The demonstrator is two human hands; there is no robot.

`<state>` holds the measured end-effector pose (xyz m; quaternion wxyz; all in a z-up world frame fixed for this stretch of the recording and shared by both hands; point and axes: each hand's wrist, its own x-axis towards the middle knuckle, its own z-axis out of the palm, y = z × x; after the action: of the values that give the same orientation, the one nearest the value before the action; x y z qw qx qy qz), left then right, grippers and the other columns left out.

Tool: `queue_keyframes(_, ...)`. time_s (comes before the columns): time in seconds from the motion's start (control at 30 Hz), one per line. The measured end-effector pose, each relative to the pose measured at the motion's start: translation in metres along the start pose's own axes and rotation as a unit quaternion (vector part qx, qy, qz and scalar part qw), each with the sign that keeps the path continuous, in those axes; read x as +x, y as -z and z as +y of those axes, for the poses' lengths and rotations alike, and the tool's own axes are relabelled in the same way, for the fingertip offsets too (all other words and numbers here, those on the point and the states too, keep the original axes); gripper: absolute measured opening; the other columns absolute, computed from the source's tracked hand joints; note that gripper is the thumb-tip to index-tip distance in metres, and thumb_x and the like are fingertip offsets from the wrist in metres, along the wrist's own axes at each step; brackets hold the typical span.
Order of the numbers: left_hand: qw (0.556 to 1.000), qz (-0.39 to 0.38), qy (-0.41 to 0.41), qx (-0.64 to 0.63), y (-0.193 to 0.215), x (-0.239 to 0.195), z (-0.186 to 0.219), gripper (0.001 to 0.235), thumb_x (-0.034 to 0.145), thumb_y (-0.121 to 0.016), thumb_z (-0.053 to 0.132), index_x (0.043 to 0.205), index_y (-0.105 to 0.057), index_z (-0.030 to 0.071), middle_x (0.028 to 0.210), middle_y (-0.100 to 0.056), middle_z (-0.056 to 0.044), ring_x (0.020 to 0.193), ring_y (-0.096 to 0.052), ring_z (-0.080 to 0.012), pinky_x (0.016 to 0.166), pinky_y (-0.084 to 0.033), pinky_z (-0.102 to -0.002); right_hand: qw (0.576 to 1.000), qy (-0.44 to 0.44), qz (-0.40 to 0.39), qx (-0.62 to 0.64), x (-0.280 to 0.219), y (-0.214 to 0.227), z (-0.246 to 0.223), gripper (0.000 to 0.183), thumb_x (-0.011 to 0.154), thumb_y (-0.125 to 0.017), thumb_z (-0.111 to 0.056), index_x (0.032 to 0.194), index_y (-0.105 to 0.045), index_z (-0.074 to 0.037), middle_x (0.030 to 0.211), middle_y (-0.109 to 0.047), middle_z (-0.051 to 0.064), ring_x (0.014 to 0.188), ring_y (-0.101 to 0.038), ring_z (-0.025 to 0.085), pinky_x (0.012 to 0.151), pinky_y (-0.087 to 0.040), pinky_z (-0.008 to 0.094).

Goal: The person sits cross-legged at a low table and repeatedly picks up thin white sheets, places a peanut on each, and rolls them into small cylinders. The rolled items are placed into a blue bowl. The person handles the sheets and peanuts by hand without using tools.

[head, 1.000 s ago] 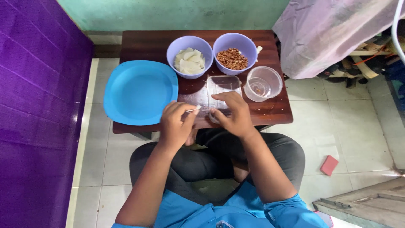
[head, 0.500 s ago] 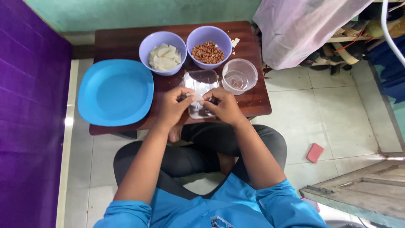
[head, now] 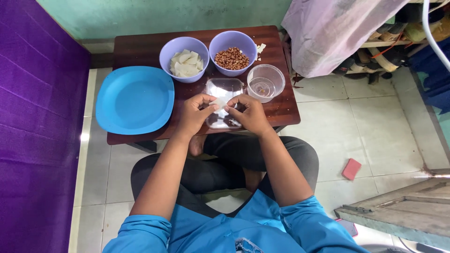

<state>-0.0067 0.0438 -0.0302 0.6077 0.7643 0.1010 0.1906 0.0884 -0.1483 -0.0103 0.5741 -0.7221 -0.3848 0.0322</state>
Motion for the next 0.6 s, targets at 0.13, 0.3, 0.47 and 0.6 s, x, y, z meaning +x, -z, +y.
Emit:
queue_keyframes(0.13,1.000,0.005,0.004,0.010,0.002,-0.002,0.002,0.023,0.084,-0.083,0.013,0.107,-0.078,0.011,0.087,-0.078,-0.003,0.078,-0.069,-0.0060,0.081,-0.054,-0.023,1.000,-0.006,-0.003,0.010,-0.001,-0.001,-0.002,0.011,0.081,-0.084,-0.004,0.089,-0.078,-0.009,0.073,-0.070,0.010,0.065,-0.061,0.021,0.064,-0.049,0.033)
queue_keyframes(0.3,1.000,0.004,0.006,0.011,0.000,-0.006,0.015,0.022,0.084,-0.083,0.012,0.106,-0.078,0.009,0.087,-0.078,-0.006,0.079,-0.070,-0.0087,0.081,-0.055,-0.026,0.999,-0.034,-0.006,0.004,0.001,0.000,-0.001,0.010,0.083,-0.083,-0.007,0.091,-0.077,-0.009,0.071,-0.069,0.010,0.061,-0.059,0.021,0.061,-0.048,0.034)
queue_keyframes(0.47,1.000,0.016,0.003,0.004,0.002,-0.007,0.018,0.020,0.083,-0.082,0.009,0.103,-0.078,0.008,0.086,-0.077,-0.008,0.070,-0.068,-0.0081,0.072,-0.057,-0.025,0.997,-0.059,-0.036,-0.031,0.004,0.002,-0.014,0.011,0.084,-0.083,-0.011,0.093,-0.078,-0.011,0.066,-0.066,0.010,0.062,-0.061,0.024,0.062,-0.050,0.035)
queue_keyframes(0.6,0.999,0.025,0.010,-0.030,-0.001,-0.007,0.015,0.021,0.083,-0.083,0.007,0.104,-0.079,0.007,0.086,-0.077,-0.008,0.068,-0.068,-0.0076,0.072,-0.058,-0.025,0.995,-0.073,-0.060,-0.028,0.011,0.000,-0.012,0.011,0.083,-0.083,-0.011,0.093,-0.078,-0.011,0.069,-0.068,0.009,0.062,-0.061,0.021,0.063,-0.050,0.034)
